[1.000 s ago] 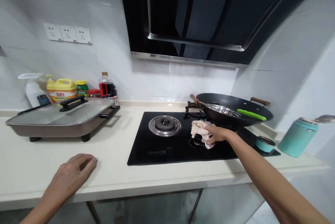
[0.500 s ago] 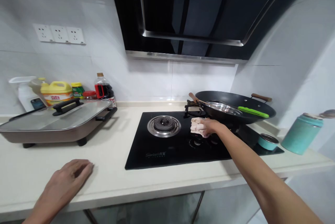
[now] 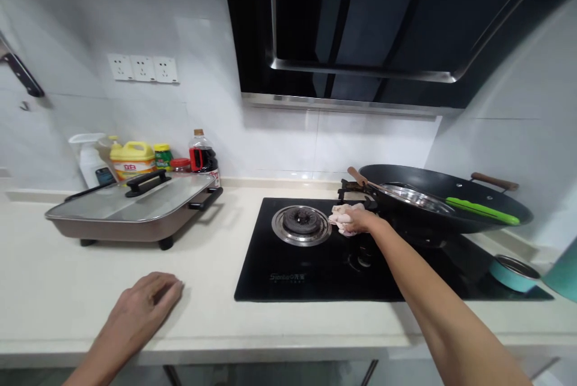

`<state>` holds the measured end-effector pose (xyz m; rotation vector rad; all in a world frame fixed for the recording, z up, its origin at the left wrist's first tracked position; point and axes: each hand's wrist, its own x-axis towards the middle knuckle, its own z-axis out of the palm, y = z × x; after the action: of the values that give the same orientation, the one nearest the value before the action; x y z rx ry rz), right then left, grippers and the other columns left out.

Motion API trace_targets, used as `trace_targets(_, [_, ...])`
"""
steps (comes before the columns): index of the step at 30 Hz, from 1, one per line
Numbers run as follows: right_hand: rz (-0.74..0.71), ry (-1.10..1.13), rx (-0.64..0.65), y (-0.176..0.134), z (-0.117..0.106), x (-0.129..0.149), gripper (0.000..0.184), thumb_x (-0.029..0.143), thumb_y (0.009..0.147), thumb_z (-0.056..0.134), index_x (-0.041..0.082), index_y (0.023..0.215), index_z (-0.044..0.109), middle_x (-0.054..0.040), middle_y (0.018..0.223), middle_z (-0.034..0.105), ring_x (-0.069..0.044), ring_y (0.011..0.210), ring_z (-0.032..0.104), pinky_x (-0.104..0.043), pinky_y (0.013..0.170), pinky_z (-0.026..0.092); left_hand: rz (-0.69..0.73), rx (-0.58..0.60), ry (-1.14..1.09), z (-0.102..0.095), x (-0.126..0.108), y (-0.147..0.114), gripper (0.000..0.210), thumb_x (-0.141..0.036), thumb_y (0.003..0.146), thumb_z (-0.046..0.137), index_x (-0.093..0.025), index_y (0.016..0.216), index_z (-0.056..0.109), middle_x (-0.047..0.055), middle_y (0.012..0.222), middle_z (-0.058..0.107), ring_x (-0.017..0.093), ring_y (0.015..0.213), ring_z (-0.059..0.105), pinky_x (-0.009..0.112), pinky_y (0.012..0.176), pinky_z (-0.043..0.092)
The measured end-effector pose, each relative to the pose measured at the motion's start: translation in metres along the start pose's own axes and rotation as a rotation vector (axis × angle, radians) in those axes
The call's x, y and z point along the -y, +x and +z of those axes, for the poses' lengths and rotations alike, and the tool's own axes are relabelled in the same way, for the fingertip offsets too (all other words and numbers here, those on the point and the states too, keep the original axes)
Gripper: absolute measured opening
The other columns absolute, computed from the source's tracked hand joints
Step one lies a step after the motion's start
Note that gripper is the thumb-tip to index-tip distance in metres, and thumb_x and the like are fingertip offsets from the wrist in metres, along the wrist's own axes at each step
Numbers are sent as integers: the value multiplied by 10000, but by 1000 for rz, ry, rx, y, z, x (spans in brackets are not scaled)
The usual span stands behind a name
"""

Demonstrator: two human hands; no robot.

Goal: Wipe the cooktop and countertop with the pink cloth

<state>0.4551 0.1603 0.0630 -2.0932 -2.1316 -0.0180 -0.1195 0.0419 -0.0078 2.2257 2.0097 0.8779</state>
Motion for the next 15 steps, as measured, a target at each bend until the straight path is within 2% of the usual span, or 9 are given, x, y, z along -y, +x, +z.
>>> trace_targets(3, [-65, -65, 92, -17, -1, 27, 494, 436, 716, 816, 326, 1191, 731, -85, 1181, 734, -304, 1049, 687, -369, 836, 487, 7, 18, -4, -2, -4, -1, 416, -563, 899, 514, -244, 889, 781, 70, 1091, 799, 267, 1017, 715, 344, 937, 534])
trace_targets(5, [-128, -92, 108, -34, 0, 50, 514, 508, 743, 796, 329, 1221, 725, -94, 1226, 724, -322, 1091, 675, -391, 876, 478, 15, 16, 4, -2, -6, -2, 418, -557, 907, 510, -239, 892, 781, 74, 1099, 797, 267, 1019, 713, 344, 934, 527])
trace_targets(11, [-253, -86, 28, -93, 11, 125, 599, 677, 865, 636, 331, 1354, 661, -126, 1304, 667, -338, 1148, 634, -452, 972, 432, 56, -16, 33, -6, -11, -4, 381, -484, 915, 486, -236, 877, 772, 64, 1079, 799, 258, 1033, 713, 308, 926, 515])
trace_targets(15, [-372, 34, -31, -125, 23, 179, 562, 706, 859, 638, 333, 1276, 692, -106, 1320, 639, -359, 1198, 577, -517, 1008, 400, 30, 20, 30, -11, -15, -4, 383, -446, 911, 469, -230, 926, 786, 68, 1099, 807, 266, 1043, 719, 320, 918, 517])
